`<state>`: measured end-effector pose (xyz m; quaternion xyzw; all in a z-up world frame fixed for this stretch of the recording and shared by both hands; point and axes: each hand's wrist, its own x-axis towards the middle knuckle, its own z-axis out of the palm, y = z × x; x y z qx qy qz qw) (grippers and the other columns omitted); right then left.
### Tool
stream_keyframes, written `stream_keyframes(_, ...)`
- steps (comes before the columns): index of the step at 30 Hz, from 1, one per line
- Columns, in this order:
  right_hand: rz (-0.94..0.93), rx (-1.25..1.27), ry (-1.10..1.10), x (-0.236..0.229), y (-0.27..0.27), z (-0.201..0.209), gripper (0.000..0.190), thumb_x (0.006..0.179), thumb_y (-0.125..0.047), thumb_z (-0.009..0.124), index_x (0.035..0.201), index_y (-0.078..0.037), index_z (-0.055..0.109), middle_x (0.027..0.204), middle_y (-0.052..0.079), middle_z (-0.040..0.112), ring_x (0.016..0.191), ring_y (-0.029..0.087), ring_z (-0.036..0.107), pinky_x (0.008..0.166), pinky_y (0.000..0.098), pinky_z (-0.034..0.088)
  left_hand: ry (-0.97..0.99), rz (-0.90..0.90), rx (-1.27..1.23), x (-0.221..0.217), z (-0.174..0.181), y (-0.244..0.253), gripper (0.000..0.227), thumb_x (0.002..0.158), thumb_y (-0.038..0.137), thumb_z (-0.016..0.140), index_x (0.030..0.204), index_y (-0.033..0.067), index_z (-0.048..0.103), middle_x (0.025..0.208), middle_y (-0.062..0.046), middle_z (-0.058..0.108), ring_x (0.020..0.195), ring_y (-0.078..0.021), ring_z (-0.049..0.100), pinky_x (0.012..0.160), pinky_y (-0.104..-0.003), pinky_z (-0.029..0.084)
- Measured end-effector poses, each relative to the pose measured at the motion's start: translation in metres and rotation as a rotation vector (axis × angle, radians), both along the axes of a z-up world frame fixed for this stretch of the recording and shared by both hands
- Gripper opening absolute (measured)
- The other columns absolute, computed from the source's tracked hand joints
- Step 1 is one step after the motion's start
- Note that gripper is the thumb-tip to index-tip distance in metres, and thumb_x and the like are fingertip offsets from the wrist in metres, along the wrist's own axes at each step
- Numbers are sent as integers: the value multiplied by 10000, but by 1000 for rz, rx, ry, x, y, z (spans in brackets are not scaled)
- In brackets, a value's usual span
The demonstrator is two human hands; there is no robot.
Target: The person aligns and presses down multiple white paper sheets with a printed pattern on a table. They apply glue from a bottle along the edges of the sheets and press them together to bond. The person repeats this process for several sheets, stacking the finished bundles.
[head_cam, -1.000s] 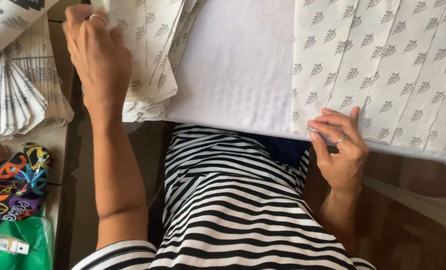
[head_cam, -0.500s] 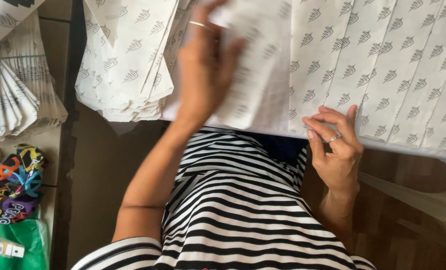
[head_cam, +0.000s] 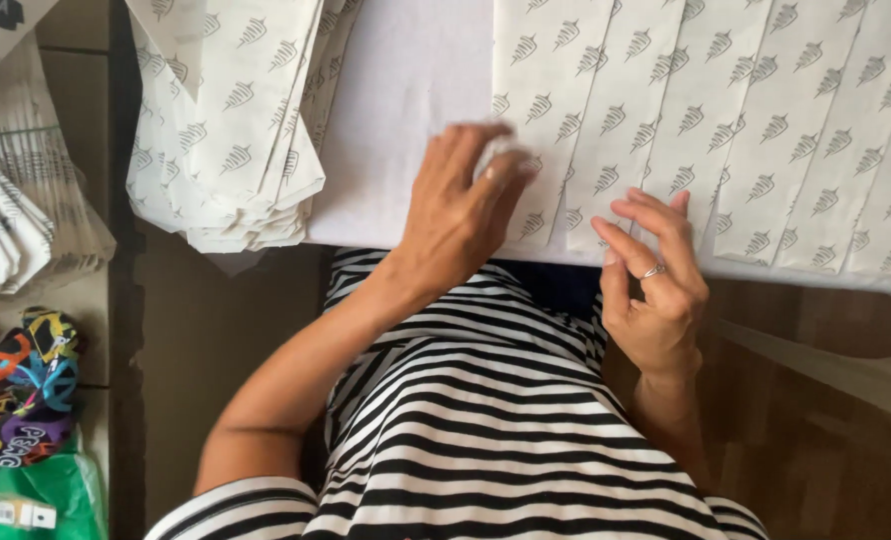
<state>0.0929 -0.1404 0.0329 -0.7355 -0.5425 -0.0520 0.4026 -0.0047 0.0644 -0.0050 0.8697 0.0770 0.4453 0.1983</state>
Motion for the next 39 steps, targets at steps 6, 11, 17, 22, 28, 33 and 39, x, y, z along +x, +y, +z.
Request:
stream_keyframes(6, 135, 78, -25, -17, 26, -9, 244, 901, -71, 843, 1085, 64, 756, 1195, 180, 724, 1222, 422, 675, 1240, 604, 292, 87, -326, -81, -54, 14, -7, 169, 903, 87, 798, 1019, -28, 753, 1158, -184, 727, 1222, -409, 653, 1064, -565, 485)
stream_keyframes(11, 151, 83, -57, -16, 32, -16, 177, 913, -51, 826, 1012, 74, 748, 1113, 172, 745, 1179, 408, 702, 1240, 594, 300, 33, -315, -105, -51, 11, -13, 110, 923, 61, 775, 991, -25, 770, 1072, -158, 754, 1103, -380, 713, 1008, -504, 544)
stream_keyframes(17, 146, 77, -46, -16, 32, -11, 110, 933, -27, 806, 957, 66, 753, 1075, 160, 757, 1148, 392, 721, 1244, 581, 302, -11, -305, -140, -49, 16, -16, 77, 931, 35, 754, 946, -36, 780, 1016, -155, 769, 1053, -371, 736, 969, -486, 572)
stream_keyframes(22, 115, 63, 1, -19, 37, -3, 106, 964, -20, 783, 928, 70, 741, 1048, 154, 755, 1142, 383, 726, 1257, 592, 254, -26, -249, -156, -45, 13, -21, 68, 935, 28, 743, 930, -35, 768, 998, -148, 762, 1038, -359, 738, 955, -474, 583)
stream_keyframes(28, 58, 56, 95, -21, 39, -2, 113, 947, 9, 813, 899, 56, 721, 1008, 134, 739, 1121, 365, 730, 1275, 565, 210, -45, -191, -214, -41, 12, -28, 54, 934, -12, 720, 923, -64, 717, 964, -161, 718, 1012, -385, 723, 928, -488, 586)
stream_keyframes(33, 39, 20, 173, -19, 39, 0, 131, 915, 30, 853, 903, 39, 723, 991, 128, 733, 1127, 344, 731, 1298, 517, 188, -25, -116, -291, -38, 12, -35, 157, 900, 66, 786, 943, -39, 677, 961, -142, 686, 1031, -373, 711, 908, -476, 575)
stream_keyframes(39, 47, -21, 247, -21, 37, 10, 107, 922, 122, 783, 958, 27, 751, 1029, 129, 746, 1170, 338, 721, 1304, 484, 200, 70, -231, -526, -49, 13, -25, 181, 958, -101, 588, 1055, -6, 708, 1068, -115, 714, 1139, -361, 694, 1003, -447, 537)
